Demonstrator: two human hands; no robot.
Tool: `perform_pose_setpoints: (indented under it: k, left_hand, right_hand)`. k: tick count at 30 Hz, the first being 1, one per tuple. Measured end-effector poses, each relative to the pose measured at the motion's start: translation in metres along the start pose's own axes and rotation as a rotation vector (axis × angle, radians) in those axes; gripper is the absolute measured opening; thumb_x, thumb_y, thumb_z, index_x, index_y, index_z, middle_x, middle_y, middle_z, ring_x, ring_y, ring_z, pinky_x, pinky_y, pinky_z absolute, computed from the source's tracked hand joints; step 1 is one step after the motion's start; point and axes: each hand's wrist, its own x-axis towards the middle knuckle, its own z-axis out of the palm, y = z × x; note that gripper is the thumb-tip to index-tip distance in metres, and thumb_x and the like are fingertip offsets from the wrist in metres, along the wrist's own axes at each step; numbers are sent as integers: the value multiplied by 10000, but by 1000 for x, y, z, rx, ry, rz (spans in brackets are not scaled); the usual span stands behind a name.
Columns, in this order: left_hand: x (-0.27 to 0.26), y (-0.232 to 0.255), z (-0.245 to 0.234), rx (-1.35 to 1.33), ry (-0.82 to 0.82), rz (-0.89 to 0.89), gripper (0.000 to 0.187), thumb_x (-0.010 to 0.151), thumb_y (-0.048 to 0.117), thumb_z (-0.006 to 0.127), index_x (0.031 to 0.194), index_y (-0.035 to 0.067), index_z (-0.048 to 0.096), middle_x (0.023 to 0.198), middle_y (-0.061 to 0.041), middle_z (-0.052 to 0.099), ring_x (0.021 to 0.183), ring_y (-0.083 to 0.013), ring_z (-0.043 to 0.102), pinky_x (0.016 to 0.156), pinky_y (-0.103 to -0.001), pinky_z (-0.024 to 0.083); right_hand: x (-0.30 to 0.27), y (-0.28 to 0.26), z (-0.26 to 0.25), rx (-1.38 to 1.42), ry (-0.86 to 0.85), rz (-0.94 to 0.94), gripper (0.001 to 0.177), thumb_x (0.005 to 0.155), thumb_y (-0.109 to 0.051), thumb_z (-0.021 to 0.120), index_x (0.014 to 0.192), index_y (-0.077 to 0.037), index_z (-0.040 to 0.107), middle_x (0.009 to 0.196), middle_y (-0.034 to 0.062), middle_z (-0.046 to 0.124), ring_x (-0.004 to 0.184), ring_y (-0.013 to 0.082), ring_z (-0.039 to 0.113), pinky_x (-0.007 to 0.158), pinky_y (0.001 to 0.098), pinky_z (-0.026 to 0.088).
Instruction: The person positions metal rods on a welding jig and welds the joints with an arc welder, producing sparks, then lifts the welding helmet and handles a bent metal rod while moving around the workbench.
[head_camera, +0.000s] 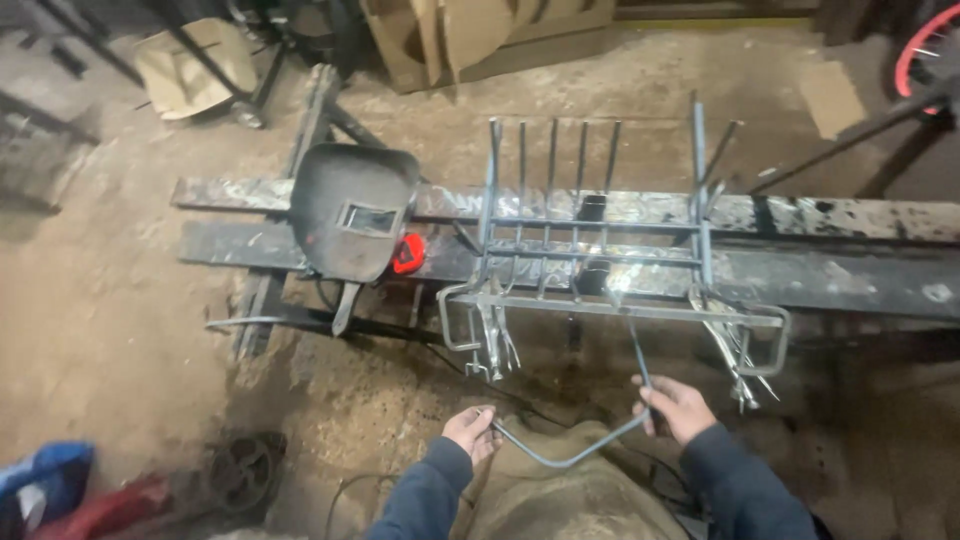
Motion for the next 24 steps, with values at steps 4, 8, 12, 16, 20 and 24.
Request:
perform_pose_setpoints:
  k: [4,8,12,16,20,24]
  left_hand:
    - [47,-20,-5,-72,44,41,247,929,113,696,1152,98,589,1001,-132,732,865,-256,711,758,-438,624]
    - [68,-13,33,14,151,80,243,942,97,676,1176,106,609,1036,-143,733,849,-254,706,747,-428,618]
    - [84,-10,54,22,100,228,222,948,106,677,1160,80,616,1037,-160,740,816,-272,696,717,-430,614]
    - [124,-9,38,-432,-94,63,457,792,275,631,1187,44,615,1025,-218,753,785,-332,739,695,-494,646]
    - [152,-30,61,9,178,230,436,947,251,700,1307,161,472,1128,-152,715,850,-264,660,803,-460,594]
    - [124,-9,129,-103,261,283,479,922,195,688,1338,215,452,1133,-79,686,971,-246,704,874,-460,623]
  right_hand:
    - [52,22,-18,-21,185,-242,363,974,-169,616,1291,5,650,834,93,721,581,146,610,517,311,526]
    - [73,26,-26,-74,345,-372,340,988,-135,640,1260,68,661,856,113,737,645,134,643,544,308,528]
    - [76,22,-20,103,414,-394,346,1000,-136,628,1285,60,640,906,120,728,651,166,632,548,319,513]
    - [80,37,9,334,408,-248,380,1031,-186,594,1337,39,575,1036,124,722,761,184,669,587,343,564]
    - [107,46,18,225,202,-250,333,1023,-153,549,1280,59,543,1090,202,758,881,224,762,630,364,614]
    - [115,21,16,248,278,-341,363,1015,-147,515,1359,-35,543,1145,173,729,913,226,732,699,369,602]
